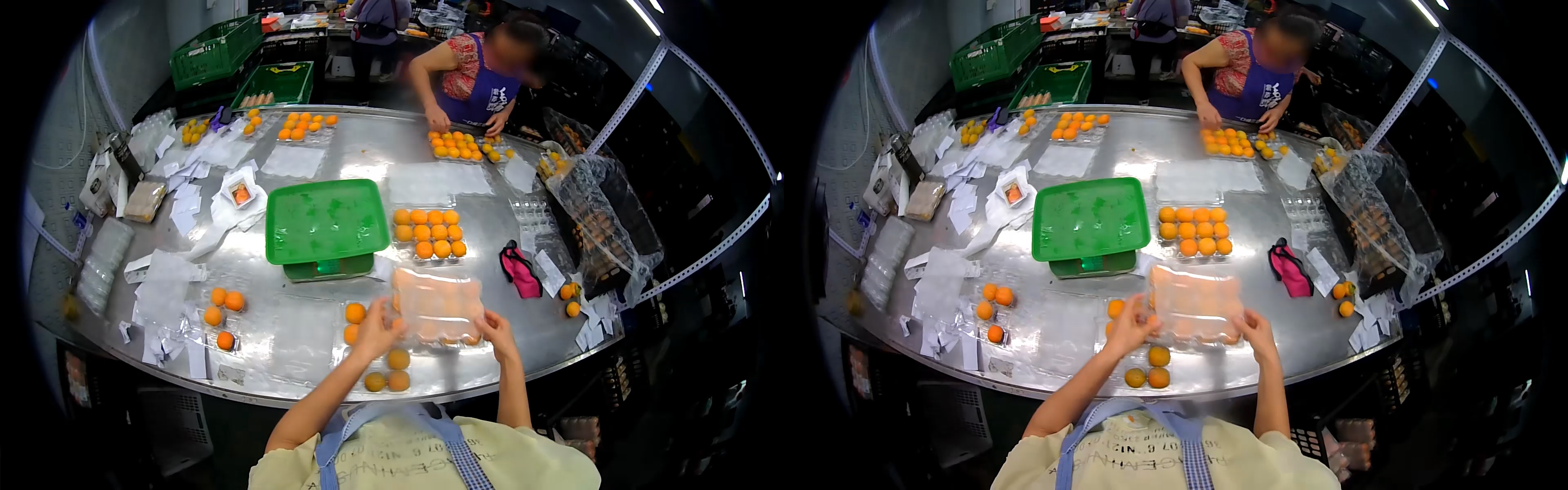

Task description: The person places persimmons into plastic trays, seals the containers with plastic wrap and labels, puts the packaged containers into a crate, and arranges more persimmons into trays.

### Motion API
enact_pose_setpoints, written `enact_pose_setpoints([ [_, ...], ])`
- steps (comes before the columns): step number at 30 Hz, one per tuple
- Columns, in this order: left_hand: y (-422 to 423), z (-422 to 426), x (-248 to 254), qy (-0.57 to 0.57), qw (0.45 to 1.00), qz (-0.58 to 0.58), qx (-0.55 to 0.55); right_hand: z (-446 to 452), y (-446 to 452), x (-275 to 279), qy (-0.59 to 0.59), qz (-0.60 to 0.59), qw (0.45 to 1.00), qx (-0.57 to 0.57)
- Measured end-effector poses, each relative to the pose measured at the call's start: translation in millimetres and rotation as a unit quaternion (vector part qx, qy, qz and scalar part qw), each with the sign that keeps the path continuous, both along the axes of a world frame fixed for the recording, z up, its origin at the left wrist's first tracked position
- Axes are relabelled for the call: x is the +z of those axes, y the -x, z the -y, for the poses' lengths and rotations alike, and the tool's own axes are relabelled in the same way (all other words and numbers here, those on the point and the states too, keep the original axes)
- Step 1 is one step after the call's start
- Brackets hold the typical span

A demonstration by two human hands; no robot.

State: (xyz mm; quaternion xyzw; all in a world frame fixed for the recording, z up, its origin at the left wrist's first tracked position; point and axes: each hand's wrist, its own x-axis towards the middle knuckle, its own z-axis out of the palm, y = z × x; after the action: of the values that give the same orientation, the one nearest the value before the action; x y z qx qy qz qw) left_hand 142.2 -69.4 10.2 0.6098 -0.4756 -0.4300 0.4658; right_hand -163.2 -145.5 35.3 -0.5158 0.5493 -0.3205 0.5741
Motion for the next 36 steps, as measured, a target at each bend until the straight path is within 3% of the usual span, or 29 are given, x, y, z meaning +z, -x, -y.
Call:
enact_pose_setpoints([
  [1, 21, -2, -6, -0.010, 0.999, 0.045, -0.007, -7, 20, -6, -0.002, 0.000, 1.000, -0.016],
  [5, 91, -10, -30, -0.067, 0.997, -0.007, -0.035, -30, 82, -20, -0.015, 0.009, 0.997, -0.070],
  [8, 132, -12, -77, -0.083, 0.995, -0.017, -0.045, -37, 119, -38, -0.017, 0.010, 0.996, -0.090],
  [11, 153, -17, -63, -0.133, 0.990, -0.011, -0.051, -33, 151, -60, -0.025, -0.004, 0.997, -0.072],
  [12, 163, -18, -99, -0.118, 0.991, -0.050, -0.040, -30, 157, -67, -0.034, -0.008, 0.997, -0.067],
  [15, 176, -27, -70, -0.152, 0.985, -0.071, -0.027, -27, 168, -80, -0.050, -0.009, 0.998, -0.049],
  [17, 178, -29, -89, -0.125, 0.992, -0.018, -0.025, -19, 171, -82, -0.048, -0.009, 0.998, -0.032],
  [19, 180, -31, -87, -0.106, 0.991, -0.077, -0.008, -15, 176, -85, -0.054, -0.020, 0.998, -0.010],
  [21, 178, -33, -43, -0.087, 0.989, -0.112, -0.036, -8, 185, -88, -0.086, -0.063, 0.994, 0.030],
  [22, 179, -36, -55, -0.002, 0.996, 0.086, -0.038, -5, 187, -88, -0.062, -0.092, 0.994, 0.020],
  [23, 182, -38, -10, -0.076, 0.993, 0.073, -0.049, -3, 187, -85, -0.033, -0.119, 0.992, 0.012],
  [25, 180, -40, -13, -0.008, 0.982, 0.172, -0.077, 4, 175, -33, -0.082, -0.077, 0.993, 0.028],
  [28, 174, -28, -2, 0.055, 0.972, 0.196, -0.114, 30, 183, -27, -0.133, 0.160, 0.976, 0.056],
  [30, 169, -11, 7, 0.093, 0.966, 0.212, -0.117, 45, 178, -24, -0.136, 0.167, 0.976, 0.024],
  [34, 163, 33, 25, 0.111, 0.981, 0.133, -0.091, 66, 158, -12, -0.147, 0.274, 0.950, -0.002],
  [36, 157, 62, 18, 0.101, 0.992, 0.013, -0.078, 77, 151, -15, -0.139, 0.321, 0.937, 0.012],
])
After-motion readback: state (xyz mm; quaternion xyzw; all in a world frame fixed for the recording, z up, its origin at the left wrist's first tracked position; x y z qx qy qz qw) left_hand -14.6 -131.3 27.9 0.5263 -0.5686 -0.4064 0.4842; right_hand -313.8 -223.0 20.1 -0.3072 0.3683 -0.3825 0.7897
